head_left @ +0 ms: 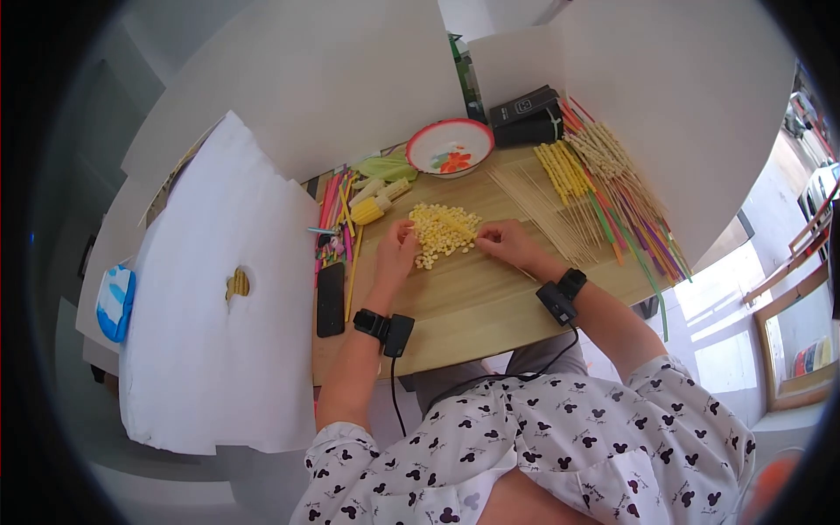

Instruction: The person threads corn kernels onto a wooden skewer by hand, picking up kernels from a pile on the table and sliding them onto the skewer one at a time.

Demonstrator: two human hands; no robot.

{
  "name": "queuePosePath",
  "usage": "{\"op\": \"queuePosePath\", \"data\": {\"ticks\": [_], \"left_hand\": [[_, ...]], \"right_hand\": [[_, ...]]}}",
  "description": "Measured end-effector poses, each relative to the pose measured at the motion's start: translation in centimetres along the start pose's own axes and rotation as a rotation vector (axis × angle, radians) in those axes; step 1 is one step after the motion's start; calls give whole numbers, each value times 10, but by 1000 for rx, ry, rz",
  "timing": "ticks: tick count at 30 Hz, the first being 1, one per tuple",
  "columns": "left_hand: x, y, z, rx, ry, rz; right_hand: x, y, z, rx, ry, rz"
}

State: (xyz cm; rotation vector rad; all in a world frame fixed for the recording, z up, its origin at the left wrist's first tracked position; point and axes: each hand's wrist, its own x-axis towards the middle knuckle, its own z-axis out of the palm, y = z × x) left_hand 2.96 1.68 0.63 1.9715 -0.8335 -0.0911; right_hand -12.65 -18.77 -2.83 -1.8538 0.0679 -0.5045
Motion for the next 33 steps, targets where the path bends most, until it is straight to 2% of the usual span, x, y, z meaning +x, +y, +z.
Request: {"op": "queuePosePath", "data": {"ticks": [1, 5, 8, 10, 11, 13, 16, 20, 25, 28, 32, 33], "left_hand": [[2, 4, -4, -85, 7, 50], [-15, 11, -31, -99, -40, 75], [-33, 28, -51, -38, -181, 45], [-58, 42, -64, 215, -319, -29], [-69, 39, -64, 226, -328, -31], [-92, 32, -60, 341, -293, 63], [-106, 36, -48, 513, -327, 131], [-89, 35, -26, 562, -311, 184], [-39, 37, -3, 537, -348, 277], [-9, 18, 2, 539, -358, 350], [0, 63, 4, 505, -361, 265], [3, 63, 14, 477, -360, 338]], "right_hand": [[0, -5, 0, 14, 16, 5], [-4, -14, -5, -16, -29, 71], [-4, -12, -6, 29, -25, 59], [-4, -9, -5, 33, -11, 28], [-4, -11, -5, 45, -4, 32], [-5, -15, -6, 94, -22, 110], [-5, -14, -8, 112, -14, 123], [-3, -14, -10, 128, 20, 100], [-4, -23, -14, 164, 76, 185], [-4, -22, -16, 168, 131, 251], [-1, -24, -13, 188, 173, 274], [0, -23, -12, 213, 188, 268]]}}
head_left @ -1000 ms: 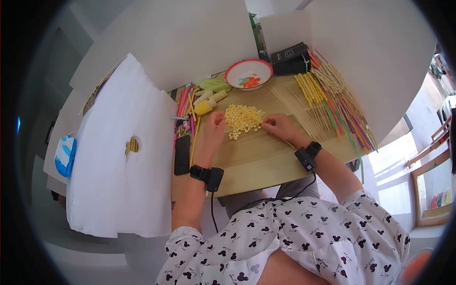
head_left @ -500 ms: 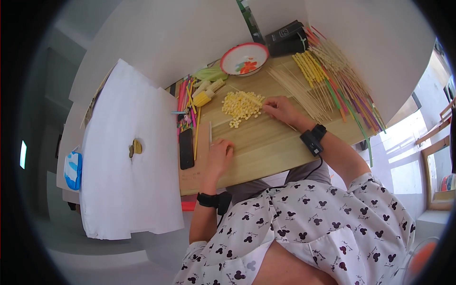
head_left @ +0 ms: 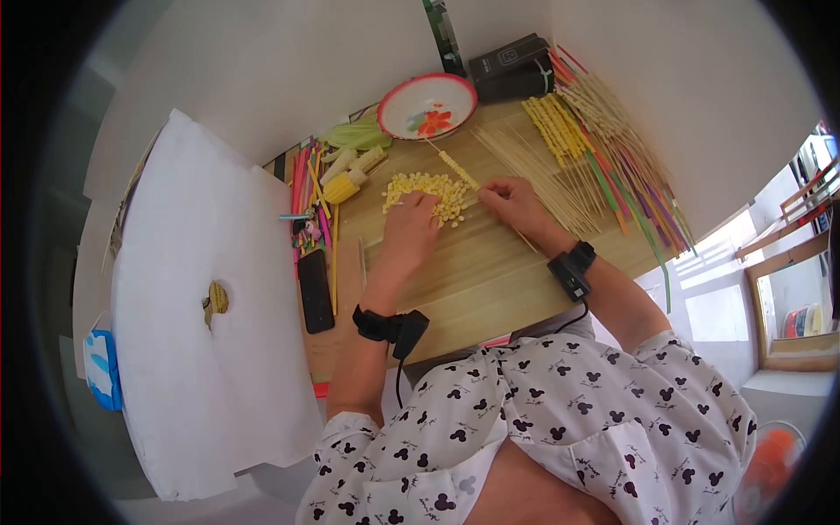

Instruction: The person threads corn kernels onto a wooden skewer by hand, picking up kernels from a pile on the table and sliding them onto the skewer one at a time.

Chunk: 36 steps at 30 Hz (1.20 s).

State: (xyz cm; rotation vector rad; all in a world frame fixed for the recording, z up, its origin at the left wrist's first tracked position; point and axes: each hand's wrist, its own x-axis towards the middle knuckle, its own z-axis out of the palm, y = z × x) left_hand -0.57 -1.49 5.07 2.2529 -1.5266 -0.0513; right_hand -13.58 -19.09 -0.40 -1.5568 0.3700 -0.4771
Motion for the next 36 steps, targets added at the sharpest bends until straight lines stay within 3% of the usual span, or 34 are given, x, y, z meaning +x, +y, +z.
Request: {"op": "queuePosePath", "data": {"ticks": [4, 10, 14, 20, 23, 25, 29, 31, 36], "left_hand": [[22, 16, 42, 91, 90, 200], [43, 12, 82, 243, 189, 314], [41, 2, 69, 332, 86, 227], [19, -17, 40, 184, 308, 217], [-8, -16, 17, 59, 264, 78], [-29, -15, 7, -58, 37, -164], [-64, -9, 13, -46, -103, -134], [-69, 2, 22, -177, -5, -11], [-39, -5, 37, -142, 118, -2]], "right_hand": [[2, 3, -2, 3, 79, -88], [2, 2, -6, 35, 175, -54], [3, 2, -6, 28, 122, -42], [1, -2, -3, -63, 69, -1], [-1, -5, 0, -78, 57, -5], [1, -3, -1, -104, 48, -7], [0, -4, 0, -108, 35, 28], [0, -4, 0, -136, 20, 29], [-4, -5, 2, -108, -21, -3]]}}
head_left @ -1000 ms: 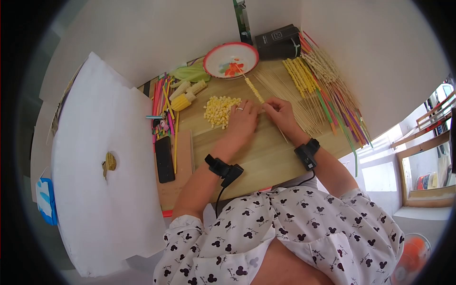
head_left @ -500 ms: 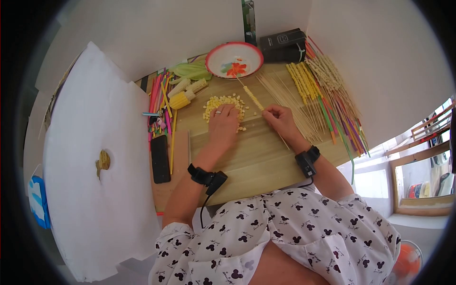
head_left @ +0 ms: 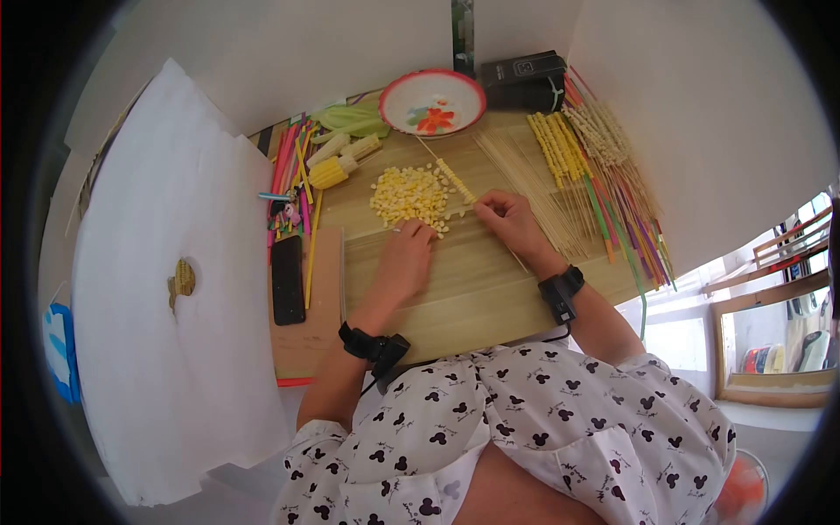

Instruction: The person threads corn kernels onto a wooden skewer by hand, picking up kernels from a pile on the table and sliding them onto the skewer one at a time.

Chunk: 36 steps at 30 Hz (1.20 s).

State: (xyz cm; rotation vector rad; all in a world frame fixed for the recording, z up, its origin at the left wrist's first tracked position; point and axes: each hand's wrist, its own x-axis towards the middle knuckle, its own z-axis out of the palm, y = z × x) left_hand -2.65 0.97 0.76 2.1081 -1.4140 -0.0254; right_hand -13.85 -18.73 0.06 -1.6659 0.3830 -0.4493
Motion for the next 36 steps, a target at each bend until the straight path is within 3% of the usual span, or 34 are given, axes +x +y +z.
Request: {"op": "queuePosePath", "data": {"ticks": [2, 4, 8, 13, 16, 22, 25, 27, 32, 34, 36], "left_hand": [[16, -7, -2, 73, 22, 59], [26, -9, -4, 60, 65, -74], [37, -11, -9, 15, 104, -135], [38, -16, -11, 148, -17, 7], [40, -23, -8, 47, -114, -25], [30, -24, 7, 98, 77, 69], [28, -21, 7, 109, 108, 88], [23, -45, 25, 232, 155, 255], [27, -26, 7, 82, 127, 135], [28, -20, 1, 57, 127, 139], [23, -32, 13, 32, 118, 129]], "right_hand": [[1, 1, -1, 8, -10, -8], [0, 2, -2, -17, 2, -47], [0, 3, -4, -80, -15, -70], [0, 1, -2, -59, -44, -38], [0, -1, 0, -30, -54, -37], [-2, -2, -4, -87, -71, -2], [0, 7, -3, -157, -38, -145], [-2, 10, -3, -208, -16, -172], [-4, 8, -6, -237, -44, -82], [0, 16, -6, -283, -24, -244], [2, 24, -8, -302, -20, -268]]}}
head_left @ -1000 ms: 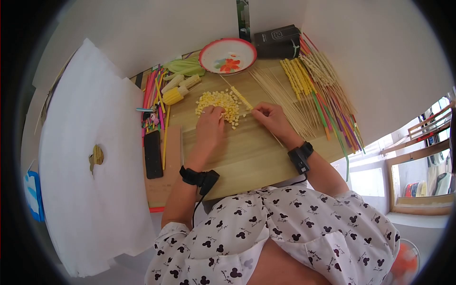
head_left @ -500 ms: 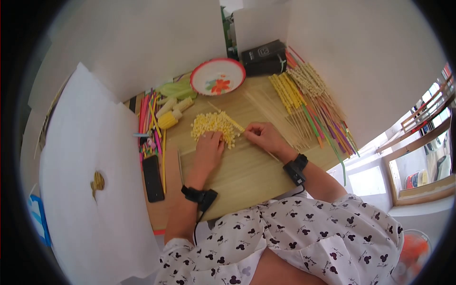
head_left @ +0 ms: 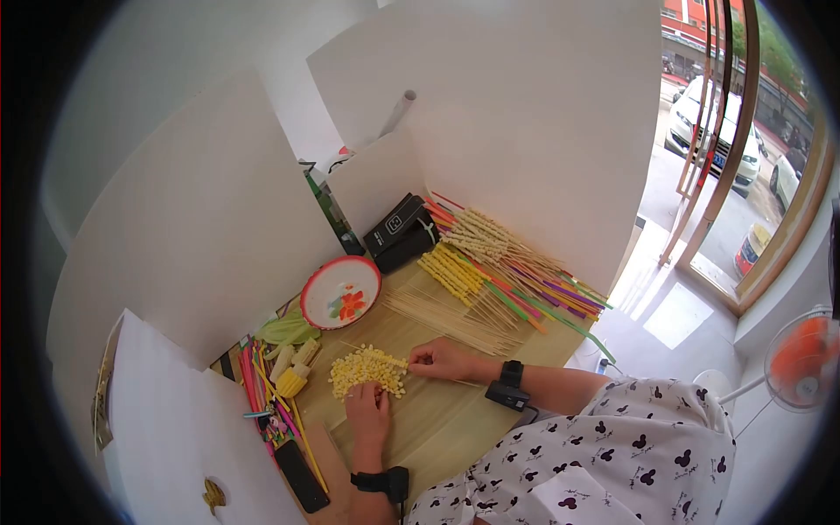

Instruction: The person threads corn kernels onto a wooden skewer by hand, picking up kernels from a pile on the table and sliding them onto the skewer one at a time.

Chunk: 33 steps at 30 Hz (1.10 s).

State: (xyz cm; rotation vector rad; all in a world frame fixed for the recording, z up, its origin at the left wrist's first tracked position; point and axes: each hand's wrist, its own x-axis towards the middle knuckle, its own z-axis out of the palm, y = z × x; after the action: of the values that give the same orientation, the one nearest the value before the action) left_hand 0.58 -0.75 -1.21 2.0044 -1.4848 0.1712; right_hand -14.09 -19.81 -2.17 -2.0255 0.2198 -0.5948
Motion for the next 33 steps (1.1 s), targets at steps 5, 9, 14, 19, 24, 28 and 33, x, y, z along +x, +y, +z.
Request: {"op": "queuePosePath", "data": {"ticks": [5, 9, 14, 19, 24, 28, 33], "left_hand": [[9, 23, -14, 48, 36, -48], [8, 28, -24, 9, 12, -81], [8, 18, -13, -33, 73, -66], [7, 11, -14, -272, 158, -279], [8, 5, -32, -509, 341, -482], [7, -15, -32, -802, 483, -591], [2, -35, -28, -974, 614, -639]], "right_hand": [[-4, 22, 10, -43, 29, -44], [-2, -9, 3, 101, -20, 73], [0, -14, -3, 42, -14, 31], [-3, -28, -2, 94, -107, 198], [-1, -45, -1, 222, -211, 267], [2, -49, 2, 286, -231, 331], [0, -51, 5, 409, -279, 413]]}}
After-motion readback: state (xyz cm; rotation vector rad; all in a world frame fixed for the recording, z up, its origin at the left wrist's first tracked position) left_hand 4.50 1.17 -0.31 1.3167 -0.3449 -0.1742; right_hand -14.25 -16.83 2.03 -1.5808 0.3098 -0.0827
